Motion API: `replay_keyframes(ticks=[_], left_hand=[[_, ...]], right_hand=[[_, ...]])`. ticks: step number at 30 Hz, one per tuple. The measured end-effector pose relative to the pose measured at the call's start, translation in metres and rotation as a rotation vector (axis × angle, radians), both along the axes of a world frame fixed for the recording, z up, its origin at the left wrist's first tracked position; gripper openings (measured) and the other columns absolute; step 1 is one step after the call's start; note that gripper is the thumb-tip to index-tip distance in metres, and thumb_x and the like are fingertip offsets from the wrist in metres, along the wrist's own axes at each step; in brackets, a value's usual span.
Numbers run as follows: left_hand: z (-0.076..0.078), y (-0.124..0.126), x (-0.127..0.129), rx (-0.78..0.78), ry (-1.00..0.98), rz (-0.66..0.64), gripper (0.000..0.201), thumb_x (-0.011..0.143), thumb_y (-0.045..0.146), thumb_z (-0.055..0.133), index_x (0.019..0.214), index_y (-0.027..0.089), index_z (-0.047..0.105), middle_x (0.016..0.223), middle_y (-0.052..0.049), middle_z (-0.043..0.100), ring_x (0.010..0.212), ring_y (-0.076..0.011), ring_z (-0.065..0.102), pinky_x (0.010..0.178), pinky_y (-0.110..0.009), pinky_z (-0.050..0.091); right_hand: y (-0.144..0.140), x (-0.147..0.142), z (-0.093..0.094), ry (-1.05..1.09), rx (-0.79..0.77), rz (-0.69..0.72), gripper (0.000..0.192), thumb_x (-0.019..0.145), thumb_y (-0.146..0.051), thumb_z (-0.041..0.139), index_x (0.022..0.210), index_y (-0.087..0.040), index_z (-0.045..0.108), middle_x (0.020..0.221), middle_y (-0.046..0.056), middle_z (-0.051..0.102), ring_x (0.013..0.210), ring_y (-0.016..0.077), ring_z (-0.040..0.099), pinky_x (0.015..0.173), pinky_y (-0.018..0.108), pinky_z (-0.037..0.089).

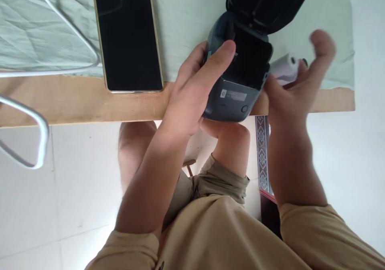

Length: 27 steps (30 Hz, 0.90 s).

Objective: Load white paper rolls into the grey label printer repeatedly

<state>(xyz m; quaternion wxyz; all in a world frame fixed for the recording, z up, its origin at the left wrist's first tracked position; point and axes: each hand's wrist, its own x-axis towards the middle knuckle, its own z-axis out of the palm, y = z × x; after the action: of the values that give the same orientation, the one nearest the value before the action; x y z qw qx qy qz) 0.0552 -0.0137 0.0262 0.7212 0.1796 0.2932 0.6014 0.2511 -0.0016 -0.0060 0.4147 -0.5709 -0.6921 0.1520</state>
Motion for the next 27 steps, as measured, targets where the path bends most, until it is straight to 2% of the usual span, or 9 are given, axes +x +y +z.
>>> replay_keyframes(ticks=[2, 4, 5, 9, 12, 15, 20, 24, 27], left_hand=[[0.000, 0.000, 0.000, 0.003, 0.001, -0.007, 0.027, 0.091, 0.029, 0.054, 0.065, 0.022, 0.051, 0.069, -0.002, 0.047, 0.078, -0.0160, 0.059, 0.069, -0.027, 0.043], [-0.001, -0.001, 0.000, 0.004, 0.005, -0.014, 0.027, 0.090, 0.032, 0.056, 0.065, 0.022, 0.052, 0.069, -0.002, 0.047, 0.076, -0.0161, 0.058, 0.067, -0.027, 0.041], [-0.002, 0.000, 0.000, 0.011, 0.014, -0.013, 0.028, 0.089, 0.035, 0.058, 0.065, 0.022, 0.053, 0.068, -0.002, 0.047, 0.075, -0.0161, 0.058, 0.066, -0.027, 0.041], [-0.010, 0.000, -0.002, 0.109, 0.040, -0.025, 0.028, 0.086, 0.042, 0.062, 0.068, 0.022, 0.055, 0.074, -0.002, 0.053, 0.079, -0.0164, 0.059, 0.069, -0.026, 0.045], [-0.016, 0.001, -0.005, 0.147, 0.016, -0.059, 0.020, 0.085, 0.039, 0.064, 0.074, 0.023, 0.059, 0.077, -0.001, 0.057, 0.081, -0.0152, 0.060, 0.072, -0.024, 0.048], [-0.020, 0.003, -0.008, 0.161, -0.007, -0.080, 0.011, 0.086, 0.030, 0.064, 0.079, 0.022, 0.061, 0.075, 0.000, 0.055, 0.075, -0.0112, 0.057, 0.067, -0.021, 0.047], [-0.022, 0.006, -0.006, 0.112, -0.012, -0.050, 0.017, 0.085, 0.033, 0.065, 0.076, 0.022, 0.057, 0.069, 0.001, 0.048, 0.066, -0.0100, 0.051, 0.058, -0.020, 0.044], [-0.023, 0.008, -0.005, 0.027, -0.013, -0.033, 0.028, 0.081, 0.046, 0.066, 0.072, 0.022, 0.055, 0.069, 0.000, 0.046, 0.067, -0.0118, 0.050, 0.058, -0.023, 0.042], [-0.023, 0.008, -0.007, 0.046, -0.022, -0.057, 0.027, 0.082, 0.043, 0.065, 0.073, 0.021, 0.055, 0.069, 0.000, 0.047, 0.066, -0.0117, 0.051, 0.059, -0.024, 0.041]], right_hand=[[-0.002, -0.002, 0.013, 0.067, 0.216, 0.021, 0.061, 0.081, -0.049, 0.062, 0.133, -0.041, 0.032, 0.135, 0.001, 0.044, 0.092, 0.0160, 0.063, 0.078, 0.038, 0.054], [-0.006, -0.013, 0.031, -0.015, 0.329, 0.011, 0.036, 0.083, -0.041, 0.061, 0.118, -0.035, 0.054, 0.120, 0.000, 0.050, 0.099, 0.0164, 0.062, 0.089, 0.039, 0.053], [-0.008, -0.021, 0.040, -0.107, 0.391, 0.056, 0.029, 0.081, -0.039, 0.063, 0.109, -0.033, 0.062, 0.108, 0.001, 0.054, 0.098, 0.0168, 0.061, 0.086, 0.037, 0.053], [-0.012, -0.052, 0.065, -0.425, 0.329, 0.173, 0.044, 0.076, -0.017, 0.056, 0.119, -0.030, 0.060, 0.112, -0.003, 0.066, 0.101, 0.0175, 0.065, 0.088, 0.036, 0.055], [-0.006, -0.062, 0.067, -0.595, 0.266, 0.189, 0.048, 0.074, -0.010, 0.057, 0.118, -0.029, 0.059, 0.113, -0.003, 0.069, 0.105, 0.0182, 0.067, 0.090, 0.036, 0.056], [0.002, -0.061, 0.063, -0.585, 0.324, 0.219, 0.031, 0.077, -0.010, 0.059, 0.103, -0.025, 0.066, 0.108, 0.003, 0.070, 0.101, 0.0187, 0.068, 0.082, 0.033, 0.057], [0.002, -0.057, 0.059, -0.555, 0.353, 0.204, 0.011, 0.081, -0.013, 0.061, 0.079, -0.024, 0.059, 0.080, -0.002, 0.069, 0.080, 0.0153, 0.068, 0.070, 0.030, 0.054], [-0.009, -0.058, 0.057, -0.452, 0.537, 0.200, 0.011, 0.081, -0.013, 0.060, 0.082, -0.023, 0.057, 0.072, -0.004, 0.066, 0.069, 0.0137, 0.066, 0.064, 0.030, 0.051], [-0.017, -0.059, 0.054, -0.416, 0.623, 0.295, 0.014, 0.077, -0.012, 0.064, 0.085, -0.022, 0.058, 0.074, -0.004, 0.068, 0.073, 0.0148, 0.068, 0.065, 0.032, 0.050]])
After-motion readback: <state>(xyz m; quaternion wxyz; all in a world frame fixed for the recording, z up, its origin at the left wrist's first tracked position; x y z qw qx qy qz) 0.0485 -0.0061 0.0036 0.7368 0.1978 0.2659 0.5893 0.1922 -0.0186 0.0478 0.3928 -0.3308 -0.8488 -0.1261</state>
